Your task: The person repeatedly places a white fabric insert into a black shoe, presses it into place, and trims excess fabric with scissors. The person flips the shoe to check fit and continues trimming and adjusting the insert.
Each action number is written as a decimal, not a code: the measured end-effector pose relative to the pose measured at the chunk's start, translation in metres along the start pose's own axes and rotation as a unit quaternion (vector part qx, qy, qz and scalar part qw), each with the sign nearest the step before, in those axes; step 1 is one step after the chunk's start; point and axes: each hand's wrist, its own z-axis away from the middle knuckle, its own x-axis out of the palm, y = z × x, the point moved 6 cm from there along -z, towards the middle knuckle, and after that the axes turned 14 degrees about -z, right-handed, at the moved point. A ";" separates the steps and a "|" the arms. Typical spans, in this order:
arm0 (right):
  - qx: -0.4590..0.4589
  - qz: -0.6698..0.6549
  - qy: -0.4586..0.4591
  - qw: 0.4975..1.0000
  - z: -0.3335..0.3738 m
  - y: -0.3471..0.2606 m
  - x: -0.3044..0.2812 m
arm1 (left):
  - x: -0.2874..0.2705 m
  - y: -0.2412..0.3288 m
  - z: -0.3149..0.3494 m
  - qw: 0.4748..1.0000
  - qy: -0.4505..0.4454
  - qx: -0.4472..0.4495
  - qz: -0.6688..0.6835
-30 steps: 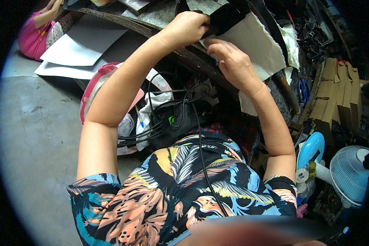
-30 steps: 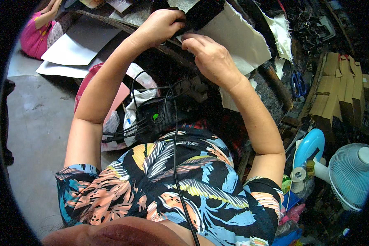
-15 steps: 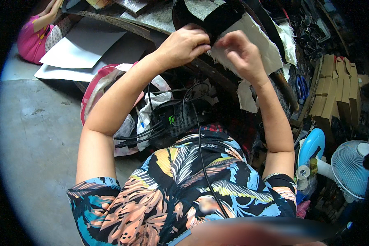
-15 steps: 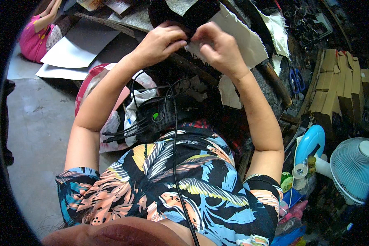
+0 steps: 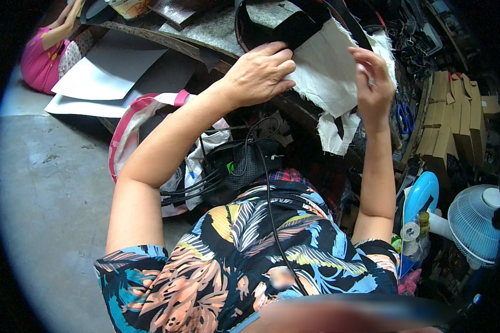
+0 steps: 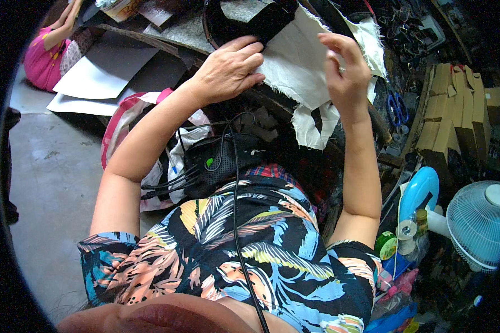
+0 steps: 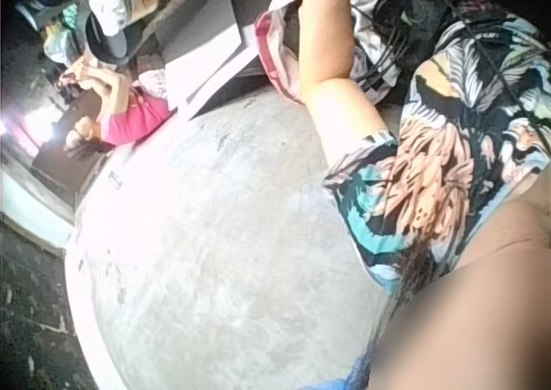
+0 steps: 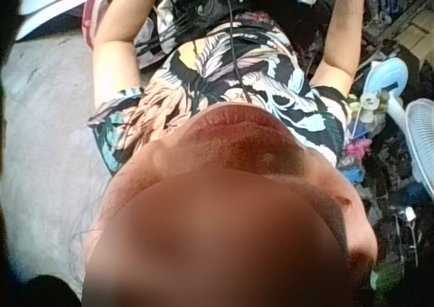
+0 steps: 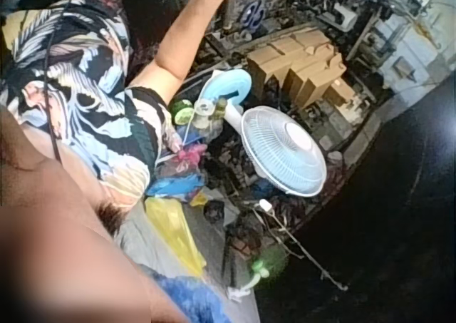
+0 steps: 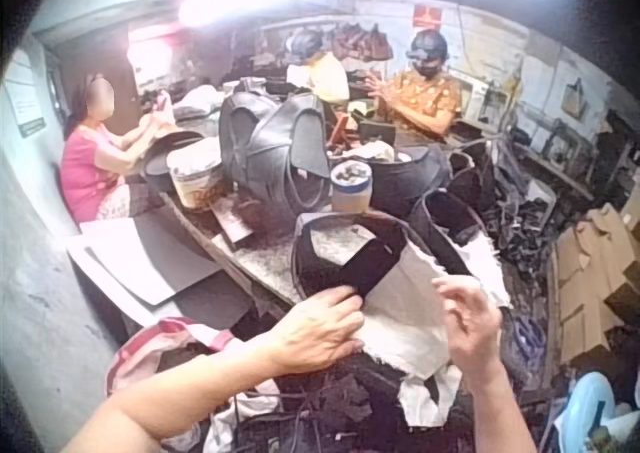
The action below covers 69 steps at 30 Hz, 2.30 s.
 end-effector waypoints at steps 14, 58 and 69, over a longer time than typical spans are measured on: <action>0.261 0.383 -0.078 0.882 0.115 0.039 -0.079 | -0.039 -0.026 0.010 0.986 0.076 -0.034 -0.143; 0.079 0.110 -0.059 0.989 0.016 -0.038 -0.008 | -0.028 -0.009 0.016 0.987 0.089 -0.011 -0.136; 0.341 -0.079 -0.041 0.936 0.088 0.003 -0.030 | -0.028 0.020 -0.012 0.974 0.059 -0.040 -0.217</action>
